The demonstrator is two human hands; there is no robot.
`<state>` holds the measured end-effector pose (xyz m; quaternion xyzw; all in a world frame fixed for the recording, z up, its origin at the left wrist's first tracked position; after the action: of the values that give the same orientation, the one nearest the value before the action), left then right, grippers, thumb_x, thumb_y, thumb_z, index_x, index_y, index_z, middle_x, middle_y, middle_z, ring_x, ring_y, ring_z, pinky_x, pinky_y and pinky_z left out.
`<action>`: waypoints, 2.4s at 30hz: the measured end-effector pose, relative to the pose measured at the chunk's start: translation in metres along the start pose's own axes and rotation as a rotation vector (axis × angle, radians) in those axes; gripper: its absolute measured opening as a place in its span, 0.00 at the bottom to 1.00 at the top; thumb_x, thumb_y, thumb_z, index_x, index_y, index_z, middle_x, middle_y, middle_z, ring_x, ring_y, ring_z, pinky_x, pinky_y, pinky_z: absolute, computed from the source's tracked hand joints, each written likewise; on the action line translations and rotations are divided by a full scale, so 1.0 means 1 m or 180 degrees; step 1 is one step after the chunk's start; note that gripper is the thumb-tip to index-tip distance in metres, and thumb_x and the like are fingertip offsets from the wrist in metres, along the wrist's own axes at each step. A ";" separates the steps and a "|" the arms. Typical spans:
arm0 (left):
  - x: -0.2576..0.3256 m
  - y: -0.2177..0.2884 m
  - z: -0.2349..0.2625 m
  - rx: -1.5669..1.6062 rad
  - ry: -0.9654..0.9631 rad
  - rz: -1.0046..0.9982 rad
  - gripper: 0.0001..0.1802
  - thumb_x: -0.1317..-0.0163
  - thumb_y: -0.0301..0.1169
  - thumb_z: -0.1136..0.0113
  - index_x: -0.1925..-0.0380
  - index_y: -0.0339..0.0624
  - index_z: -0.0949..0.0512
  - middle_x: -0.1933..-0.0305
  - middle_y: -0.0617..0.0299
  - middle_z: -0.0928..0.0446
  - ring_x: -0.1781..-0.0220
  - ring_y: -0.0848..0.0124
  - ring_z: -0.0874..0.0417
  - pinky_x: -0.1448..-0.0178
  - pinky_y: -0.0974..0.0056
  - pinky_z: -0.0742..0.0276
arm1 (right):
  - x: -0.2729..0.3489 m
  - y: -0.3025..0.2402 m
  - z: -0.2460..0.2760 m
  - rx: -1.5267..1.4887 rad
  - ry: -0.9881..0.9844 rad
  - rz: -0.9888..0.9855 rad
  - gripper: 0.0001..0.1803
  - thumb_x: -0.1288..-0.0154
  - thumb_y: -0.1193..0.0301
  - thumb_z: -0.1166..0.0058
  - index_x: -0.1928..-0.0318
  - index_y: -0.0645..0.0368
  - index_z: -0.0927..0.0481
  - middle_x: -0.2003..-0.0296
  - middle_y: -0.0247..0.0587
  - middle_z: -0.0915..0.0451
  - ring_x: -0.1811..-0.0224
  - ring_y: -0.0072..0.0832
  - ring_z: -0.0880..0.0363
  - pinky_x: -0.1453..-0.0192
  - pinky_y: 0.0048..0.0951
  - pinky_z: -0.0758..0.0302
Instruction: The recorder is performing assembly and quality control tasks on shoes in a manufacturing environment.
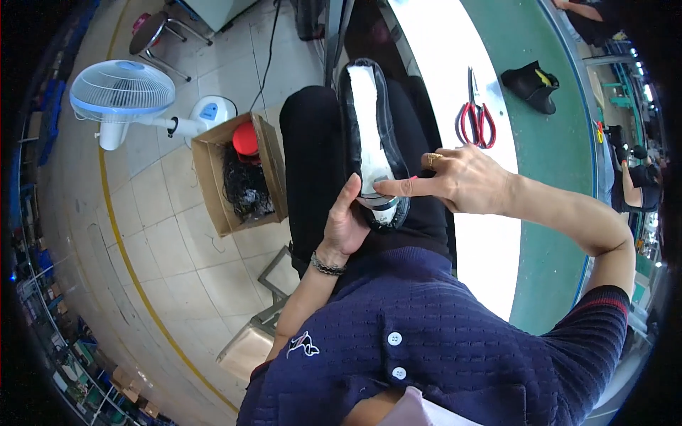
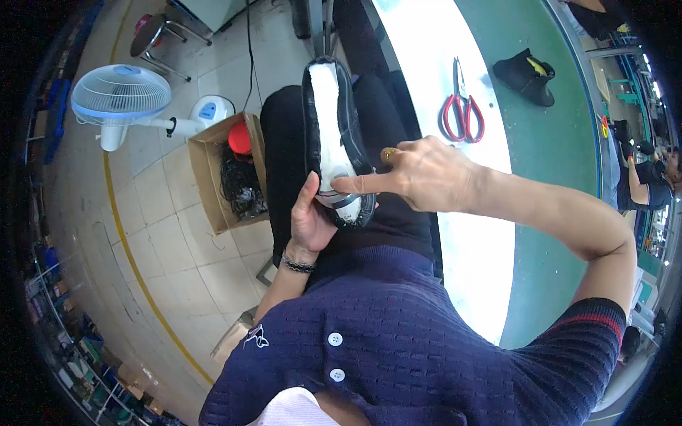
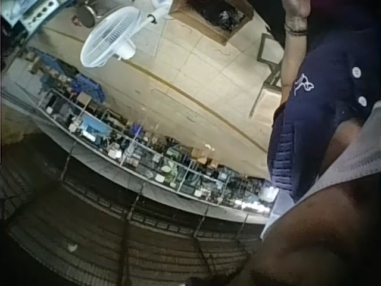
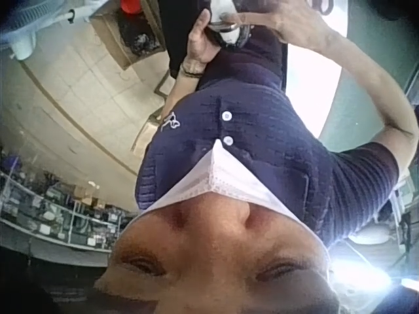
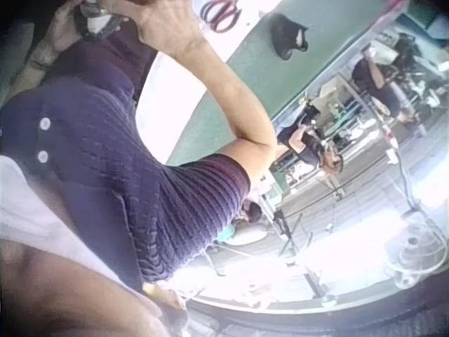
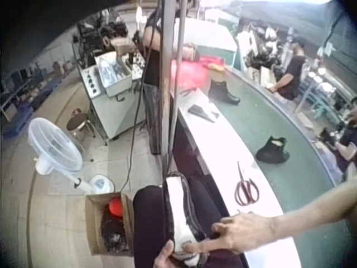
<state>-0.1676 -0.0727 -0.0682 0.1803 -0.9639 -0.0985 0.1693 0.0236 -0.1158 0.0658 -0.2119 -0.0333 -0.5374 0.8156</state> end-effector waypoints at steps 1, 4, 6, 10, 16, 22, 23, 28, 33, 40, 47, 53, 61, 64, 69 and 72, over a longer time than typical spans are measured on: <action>-0.001 -0.001 0.001 -0.0067 -0.0008 -0.0046 0.31 0.31 0.53 0.52 0.39 0.40 0.31 0.43 0.59 0.25 0.40 0.68 0.25 0.33 0.60 0.33 | 0.001 -0.005 0.005 0.0001 -0.0165 -0.0160 0.43 0.43 0.83 0.50 0.33 0.24 0.36 0.76 0.43 0.22 0.80 0.27 0.22 0.79 0.27 0.22; -0.005 -0.009 0.016 -0.0711 0.0224 -0.0408 0.31 0.29 0.53 0.58 0.40 0.38 0.33 0.44 0.46 0.25 0.47 0.54 0.19 0.45 0.47 0.20 | -0.008 -0.022 0.043 0.0082 -0.1055 -0.0515 0.39 0.42 0.84 0.55 0.32 0.34 0.35 0.76 0.49 0.19 0.77 0.33 0.16 0.72 0.32 0.17; -0.005 -0.012 0.026 -0.0984 0.0106 -0.0416 0.29 0.28 0.51 0.59 0.43 0.36 0.31 0.46 0.50 0.24 0.47 0.58 0.19 0.46 0.51 0.19 | -0.006 -0.033 0.066 0.0183 -0.0805 -0.0431 0.39 0.44 0.85 0.56 0.32 0.40 0.35 0.76 0.49 0.19 0.79 0.33 0.17 0.75 0.32 0.18; 0.002 -0.010 0.024 -0.0595 0.0292 -0.0527 0.19 0.30 0.37 0.47 0.44 0.41 0.30 0.48 0.65 0.24 0.46 0.77 0.24 0.42 0.69 0.28 | -0.028 -0.040 0.063 -0.0184 0.0847 0.0330 0.42 0.41 0.79 0.54 0.27 0.39 0.47 0.84 0.41 0.25 0.88 0.32 0.25 0.83 0.33 0.24; -0.002 0.006 0.022 -0.0533 0.0152 0.0187 0.17 0.35 0.32 0.41 0.48 0.41 0.28 0.54 0.66 0.23 0.54 0.78 0.20 0.50 0.68 0.23 | -0.041 -0.023 0.029 0.1172 -0.0145 0.0077 0.36 0.32 0.68 0.52 0.26 0.35 0.48 0.89 0.31 0.29 0.92 0.17 0.33 0.90 0.23 0.37; 0.000 0.011 0.019 -0.0668 -0.0071 0.0158 0.19 0.36 0.34 0.40 0.48 0.40 0.28 0.53 0.64 0.23 0.51 0.75 0.20 0.47 0.66 0.23 | -0.036 -0.021 0.012 0.0291 -0.0267 -0.0265 0.43 0.41 0.75 0.49 0.27 0.33 0.46 0.89 0.35 0.28 0.91 0.22 0.29 0.86 0.23 0.31; -0.001 0.010 0.020 -0.0629 -0.0347 0.0032 0.22 0.34 0.40 0.41 0.45 0.39 0.29 0.50 0.61 0.23 0.48 0.72 0.21 0.44 0.64 0.24 | -0.039 -0.014 0.008 0.0149 -0.0184 -0.0204 0.37 0.32 0.60 0.47 0.27 0.34 0.48 0.90 0.32 0.32 0.92 0.22 0.33 0.89 0.27 0.38; 0.015 0.003 0.005 -0.0183 -0.0037 -0.0045 0.36 0.29 0.56 0.60 0.38 0.34 0.37 0.43 0.45 0.26 0.42 0.54 0.22 0.37 0.51 0.26 | -0.034 -0.023 0.024 0.0209 0.0343 -0.0079 0.36 0.31 0.59 0.50 0.26 0.35 0.49 0.89 0.33 0.31 0.91 0.22 0.32 0.88 0.28 0.39; 0.013 -0.009 0.010 -0.1191 0.0231 -0.0530 0.31 0.27 0.51 0.61 0.42 0.32 0.33 0.48 0.46 0.23 0.48 0.60 0.18 0.42 0.57 0.22 | -0.038 -0.008 0.006 -0.0123 0.0047 -0.0435 0.38 0.33 0.65 0.48 0.26 0.40 0.49 0.89 0.34 0.29 0.91 0.26 0.29 0.88 0.28 0.36; 0.010 -0.012 0.019 -0.1510 0.0804 -0.1270 0.22 0.28 0.44 0.52 0.48 0.33 0.29 0.59 0.55 0.20 0.61 0.66 0.16 0.53 0.61 0.19 | -0.031 -0.027 0.011 -0.0198 0.0527 -0.0165 0.35 0.31 0.64 0.51 0.26 0.37 0.48 0.88 0.34 0.26 0.91 0.24 0.30 0.89 0.27 0.34; 0.020 -0.004 0.040 -0.1050 0.0304 -0.0440 0.24 0.30 0.40 0.46 0.40 0.38 0.33 0.44 0.63 0.26 0.44 0.76 0.25 0.38 0.67 0.32 | -0.038 -0.014 0.024 -0.0542 0.0886 -0.0086 0.37 0.33 0.67 0.48 0.26 0.41 0.48 0.88 0.40 0.27 0.90 0.30 0.28 0.86 0.34 0.33; 0.017 -0.005 0.038 -0.1198 0.0444 -0.0295 0.25 0.29 0.39 0.48 0.39 0.34 0.34 0.42 0.60 0.26 0.40 0.74 0.27 0.34 0.66 0.35 | -0.059 0.029 0.016 -0.0404 0.0557 -0.0235 0.36 0.33 0.66 0.46 0.28 0.43 0.45 0.84 0.47 0.24 0.83 0.38 0.23 0.79 0.38 0.28; 0.022 0.003 0.021 -0.1505 0.0661 -0.0434 0.25 0.28 0.43 0.54 0.42 0.32 0.32 0.48 0.54 0.23 0.48 0.66 0.21 0.42 0.61 0.26 | -0.040 0.019 0.001 -0.1176 0.0528 -0.0746 0.36 0.34 0.66 0.46 0.28 0.42 0.44 0.84 0.47 0.25 0.84 0.42 0.24 0.79 0.41 0.29; 0.022 0.008 0.012 -0.1187 0.0948 -0.0399 0.34 0.28 0.56 0.61 0.41 0.35 0.32 0.49 0.50 0.22 0.53 0.57 0.17 0.49 0.55 0.19 | -0.032 0.016 -0.010 -0.0870 0.0952 -0.0679 0.36 0.35 0.66 0.45 0.28 0.43 0.43 0.86 0.46 0.27 0.86 0.40 0.26 0.79 0.39 0.29; 0.022 0.033 0.004 -0.1620 0.1519 -0.0598 0.31 0.29 0.54 0.58 0.44 0.36 0.29 0.50 0.53 0.21 0.52 0.62 0.17 0.54 0.52 0.16 | 0.022 0.003 -0.061 -0.1643 0.1909 -0.1853 0.35 0.37 0.67 0.42 0.30 0.40 0.39 0.71 0.52 0.19 0.74 0.46 0.19 0.70 0.41 0.26; 0.023 0.030 0.021 -0.2559 0.1758 -0.0994 0.28 0.27 0.49 0.57 0.49 0.32 0.26 0.55 0.54 0.21 0.54 0.65 0.18 0.55 0.54 0.15 | 0.057 0.001 -0.124 -0.1666 0.2488 -0.2779 0.35 0.37 0.63 0.43 0.31 0.36 0.39 0.65 0.52 0.19 0.64 0.51 0.20 0.61 0.46 0.26</action>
<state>-0.2044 -0.0508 -0.0734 0.2621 -0.7307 -0.4343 0.4569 0.0269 -0.2119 -0.0305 -0.1594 0.3155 -0.8480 0.3949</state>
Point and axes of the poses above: each hand's wrist, its own x-axis away from the middle knuckle, its own z-axis out of the back of the hand, y = z × x, the point moved 1 cm from there along -x, towards the middle knuckle
